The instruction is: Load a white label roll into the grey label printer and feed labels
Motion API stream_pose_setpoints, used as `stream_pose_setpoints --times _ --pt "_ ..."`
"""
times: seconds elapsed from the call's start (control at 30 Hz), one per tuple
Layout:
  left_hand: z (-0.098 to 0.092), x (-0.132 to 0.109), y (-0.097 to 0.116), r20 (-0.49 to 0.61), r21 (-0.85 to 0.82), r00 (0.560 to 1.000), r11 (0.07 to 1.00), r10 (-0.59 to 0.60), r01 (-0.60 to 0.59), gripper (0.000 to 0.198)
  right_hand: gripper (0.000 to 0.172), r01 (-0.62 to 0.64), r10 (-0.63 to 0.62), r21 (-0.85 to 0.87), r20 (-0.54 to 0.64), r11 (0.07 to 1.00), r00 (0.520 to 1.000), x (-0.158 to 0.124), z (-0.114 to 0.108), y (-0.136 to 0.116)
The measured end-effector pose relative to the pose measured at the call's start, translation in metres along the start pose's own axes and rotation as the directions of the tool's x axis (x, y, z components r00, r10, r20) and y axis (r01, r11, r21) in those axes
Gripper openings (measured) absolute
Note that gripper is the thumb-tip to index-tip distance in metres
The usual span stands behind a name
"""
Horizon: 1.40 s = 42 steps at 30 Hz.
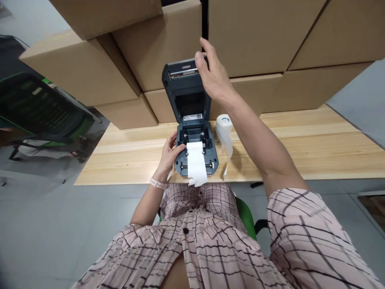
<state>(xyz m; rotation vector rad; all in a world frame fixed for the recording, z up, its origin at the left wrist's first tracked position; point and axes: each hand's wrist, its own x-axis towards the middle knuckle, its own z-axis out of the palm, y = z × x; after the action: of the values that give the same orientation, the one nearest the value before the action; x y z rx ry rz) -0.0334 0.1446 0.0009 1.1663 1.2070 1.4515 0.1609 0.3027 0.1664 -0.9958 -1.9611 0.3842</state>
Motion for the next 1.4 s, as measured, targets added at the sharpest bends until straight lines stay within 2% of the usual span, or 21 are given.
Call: stream_pose_setpoints --times 0.1,0.17,0.23,0.27,0.3,0.33,0.37,0.43,0.47,0.57,0.7,0.8,0.87,0.93,1.03,1.1,1.2,1.23,1.3,1.33,1.4 --pt "0.001 -0.001 0.001 -0.003 0.003 1.000 1.000 0.009 -0.009 0.066 0.062 0.003 -0.004 -0.070 -0.019 0.998 1.000 0.003 0.000 0.000" --pt "0.001 -0.001 0.002 -0.010 0.013 1.000 1.000 0.009 -0.009 0.067 0.062 0.084 -0.102 -0.130 -0.134 0.988 0.986 -0.013 -0.001 -0.008" --pt "0.000 -0.001 0.004 -0.005 0.030 1.000 1.000 -0.002 0.003 0.069 0.048 0.202 -0.238 -0.187 -0.195 0.961 0.952 -0.040 0.000 -0.018" --pt "0.000 0.000 0.006 0.000 0.042 1.000 0.999 -0.010 0.010 0.070 0.039 0.249 -0.278 -0.190 -0.143 0.950 0.950 -0.055 0.001 -0.022" --pt "-0.001 0.001 0.007 0.004 0.055 1.000 0.998 -0.016 0.016 0.071 0.032 0.272 -0.280 -0.169 -0.024 0.947 0.960 -0.069 0.003 -0.023" --pt "-0.001 0.002 0.008 0.008 0.070 1.000 0.997 -0.018 0.017 0.072 0.028 0.265 -0.245 -0.139 0.146 0.954 0.958 -0.082 0.006 -0.023" --pt "-0.002 0.004 0.009 0.008 0.083 1.000 0.996 -0.015 0.014 0.072 0.026 0.243 -0.193 -0.121 0.328 0.963 0.925 -0.093 0.009 -0.022" --pt "-0.003 0.006 0.010 0.007 0.100 1.000 0.995 -0.009 0.009 0.073 0.023 0.210 -0.098 -0.127 0.584 0.969 0.806 -0.106 0.016 -0.016" --pt "-0.003 0.007 0.010 0.009 0.106 1.000 0.994 -0.010 0.009 0.074 0.023 0.212 -0.074 -0.140 0.644 0.967 0.762 -0.108 0.019 -0.013" --pt "-0.004 0.008 0.008 0.013 0.114 1.000 0.993 -0.023 0.021 0.077 0.022 0.233 -0.059 -0.140 0.729 0.962 0.682 -0.104 0.025 -0.009" --pt "-0.006 0.008 0.005 0.017 0.116 1.000 0.993 -0.012 0.010 0.078 0.018 0.258 -0.033 -0.121 0.853 0.959 0.521 -0.096 0.029 -0.010" --pt "-0.009 0.010 0.003 0.045 0.101 0.999 0.995 -0.008 0.004 0.081 0.016 0.260 -0.052 -0.086 0.875 0.962 0.481 -0.095 0.033 -0.006" --pt "-0.013 0.013 0.002 0.100 0.060 0.995 0.998 -0.004 -0.002 0.086 0.020 0.215 -0.082 -0.024 0.877 0.976 0.473 -0.094 0.033 -0.001" --pt "-0.018 0.017 0.000 0.170 0.030 0.985 1.000 0.005 -0.010 0.092 0.034 0.139 -0.134 0.076 0.872 0.987 0.470 -0.091 0.029 0.003" --pt "-0.024 0.018 -0.001 0.259 0.031 0.966 0.999 0.014 -0.023 0.092 0.051 0.017 -0.288 0.323 0.818 0.946 0.498 -0.091 0.005 0.010" --pt "-0.025 0.017 -0.001 0.290 0.033 0.957 0.999 0.025 -0.036 0.088 0.056 -0.055 -0.396 0.511 0.724 0.858 0.565 -0.101 -0.024 0.019" --pt "-0.025 0.015 -0.001 0.282 0.036 0.959 0.998 0.039 -0.052 0.082 0.046 -0.075 -0.447 0.692 0.540 0.718 0.713 -0.131 -0.074 0.044" --pt "-0.024 0.014 0.000 0.275 0.037 0.961 0.998 0.038 -0.050 0.080 0.039 -0.070 -0.418 0.695 0.506 0.715 0.754 -0.144 -0.088 0.055" --pt "-0.023 0.014 0.001 0.264 0.042 0.964 0.998 0.030 -0.043 0.079 0.026 -0.163 -0.214 0.575 0.531 0.802 0.820 -0.169 -0.108 0.079" --pt "-0.023 0.014 0.002 0.259 0.046 0.965 0.998 0.027 -0.040 0.078 0.022 -0.254 -0.071 0.488 0.553 0.835 0.831 -0.180 -0.113 0.090" --pt "-0.022 0.014 0.002 0.249 0.056 0.968 0.998 0.024 -0.040 0.078 0.023 -0.458 0.206 0.334 0.576 0.824 0.791 -0.195 -0.111 0.109"
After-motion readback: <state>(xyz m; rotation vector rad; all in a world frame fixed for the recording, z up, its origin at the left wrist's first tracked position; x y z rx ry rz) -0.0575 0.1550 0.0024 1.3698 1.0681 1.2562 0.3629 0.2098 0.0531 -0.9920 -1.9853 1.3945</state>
